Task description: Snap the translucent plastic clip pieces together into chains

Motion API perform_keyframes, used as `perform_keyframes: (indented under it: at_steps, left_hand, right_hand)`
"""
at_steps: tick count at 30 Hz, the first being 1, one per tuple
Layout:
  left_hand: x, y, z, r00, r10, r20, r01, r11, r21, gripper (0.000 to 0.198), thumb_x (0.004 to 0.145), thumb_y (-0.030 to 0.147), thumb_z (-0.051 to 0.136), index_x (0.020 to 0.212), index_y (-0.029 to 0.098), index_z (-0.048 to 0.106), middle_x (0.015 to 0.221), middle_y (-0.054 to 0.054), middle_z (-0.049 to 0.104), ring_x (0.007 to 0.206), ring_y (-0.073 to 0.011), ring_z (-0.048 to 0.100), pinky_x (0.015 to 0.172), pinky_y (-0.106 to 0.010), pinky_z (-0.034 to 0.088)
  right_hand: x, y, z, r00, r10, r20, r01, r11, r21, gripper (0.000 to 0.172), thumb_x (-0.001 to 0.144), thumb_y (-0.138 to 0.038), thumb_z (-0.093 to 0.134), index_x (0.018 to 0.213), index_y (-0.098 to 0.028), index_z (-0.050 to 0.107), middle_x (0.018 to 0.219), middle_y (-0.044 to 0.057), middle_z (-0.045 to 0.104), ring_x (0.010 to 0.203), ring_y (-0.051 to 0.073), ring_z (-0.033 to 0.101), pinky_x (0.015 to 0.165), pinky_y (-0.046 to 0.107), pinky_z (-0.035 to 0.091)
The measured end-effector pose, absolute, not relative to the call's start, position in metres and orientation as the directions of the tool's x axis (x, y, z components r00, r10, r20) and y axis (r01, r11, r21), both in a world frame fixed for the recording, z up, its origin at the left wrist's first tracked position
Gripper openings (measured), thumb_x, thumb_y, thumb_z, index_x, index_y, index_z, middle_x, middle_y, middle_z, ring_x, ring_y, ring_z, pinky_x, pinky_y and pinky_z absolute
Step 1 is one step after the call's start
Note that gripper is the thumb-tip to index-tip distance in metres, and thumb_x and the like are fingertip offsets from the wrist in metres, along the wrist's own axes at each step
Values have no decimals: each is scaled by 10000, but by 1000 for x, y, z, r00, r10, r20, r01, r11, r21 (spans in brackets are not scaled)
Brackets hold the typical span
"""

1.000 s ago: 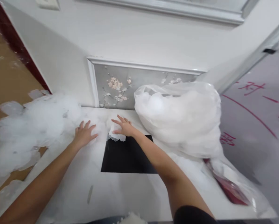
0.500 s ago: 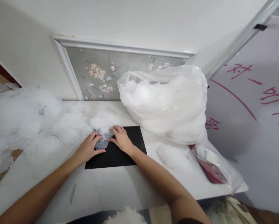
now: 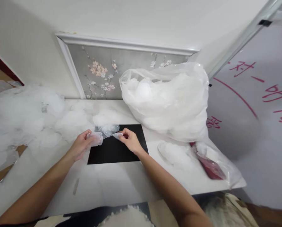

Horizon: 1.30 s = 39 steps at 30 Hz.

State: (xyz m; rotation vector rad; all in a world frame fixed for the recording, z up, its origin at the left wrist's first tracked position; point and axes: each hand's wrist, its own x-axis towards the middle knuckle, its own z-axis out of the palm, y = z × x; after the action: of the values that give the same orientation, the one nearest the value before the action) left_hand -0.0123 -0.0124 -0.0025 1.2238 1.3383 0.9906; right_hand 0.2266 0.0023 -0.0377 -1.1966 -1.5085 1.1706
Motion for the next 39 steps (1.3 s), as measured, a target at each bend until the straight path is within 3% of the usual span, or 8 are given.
perform_keyframes:
  at_steps: [3, 7, 14, 23, 27, 30, 35, 39]
  left_hand:
    - [-12, -17, -12, 190, 893, -408, -112, 432, 895, 354, 663, 276, 802, 925, 183, 583, 767, -9, 683, 692, -166, 648, 646, -270, 485]
    - [-15, -17, -15, 293, 855, -427, -289, 505, 813, 311, 804, 248, 715, 1095, 178, 628, 994, -96, 732, 913, -234, 692, 835, -382, 530]
    - [-16, -8, -14, 361, 814, -455, -443, 579, 684, 411, 928, 484, 504, 1167, 165, 603, 1140, -149, 700, 1061, -289, 665, 907, -480, 517]
    - [-15, -4, -17, 413, 790, -453, -478, 611, 631, 512, 948, 554, 389, 1203, 151, 575, 1136, -173, 697, 1109, -310, 646, 925, -514, 496]
    - [-15, -5, -18, 428, 799, -423, -471, 597, 649, 511, 946, 554, 398, 1198, 148, 578, 1144, -174, 696, 1134, -308, 634, 957, -515, 478]
    - [-15, -6, -20, 436, 803, -407, -465, 588, 662, 515, 936, 565, 416, 1202, 151, 571, 1157, -174, 691, 1154, -315, 624, 971, -532, 464]
    - [-16, -8, -21, 436, 806, -401, -462, 583, 668, 507, 939, 562, 415, 1213, 162, 561, 1162, -171, 689, 1170, -319, 615, 950, -525, 479]
    - [-15, -9, -22, 417, 814, -405, -456, 572, 681, 490, 934, 538, 445, 1217, 156, 563, 1137, -166, 696, 1145, -324, 627, 927, -521, 494]
  right_hand:
    - [223, -10, -46, -258, 949, -178, -234, -241, -942, 300, 721, -408, 735, 797, -219, 516, 846, 22, 720, 769, 195, 658, 705, 333, 510]
    - [224, -7, -50, -303, 905, -298, -414, -406, -814, 371, 647, -362, 819, 896, -210, 587, 917, 30, 734, 785, 182, 686, 745, 327, 529]
    - [227, -5, -48, -421, 853, -308, -464, -494, -735, 368, 857, -517, 606, 1061, -212, 588, 1070, 99, 723, 1013, 249, 694, 918, 442, 513]
    - [228, -5, -49, -404, 864, -300, -467, -477, -744, 311, 870, -456, 576, 1087, -239, 531, 1144, 103, 707, 1097, 249, 666, 981, 463, 482]
    - [229, -7, -48, -407, 874, -267, -434, -442, -785, 301, 804, -328, 608, 1079, -245, 520, 1152, 91, 700, 1122, 252, 650, 985, 473, 476]
    - [230, -11, -45, -447, 880, -160, -379, -348, -858, 419, 694, -217, 639, 1096, -248, 525, 1234, 88, 658, 1145, 252, 627, 968, 451, 484]
    - [240, -17, -35, -613, 786, -77, -3, -99, -995, 713, 652, -108, 554, 1336, -267, 433, 1451, 96, 477, 1112, 228, 612, 792, 342, 544]
    - [243, -20, -35, -650, 760, 21, 233, 226, -946, 761, 664, -30, 486, 1392, -238, 409, 1598, 102, 216, 1357, 260, 421, 991, 434, 459]
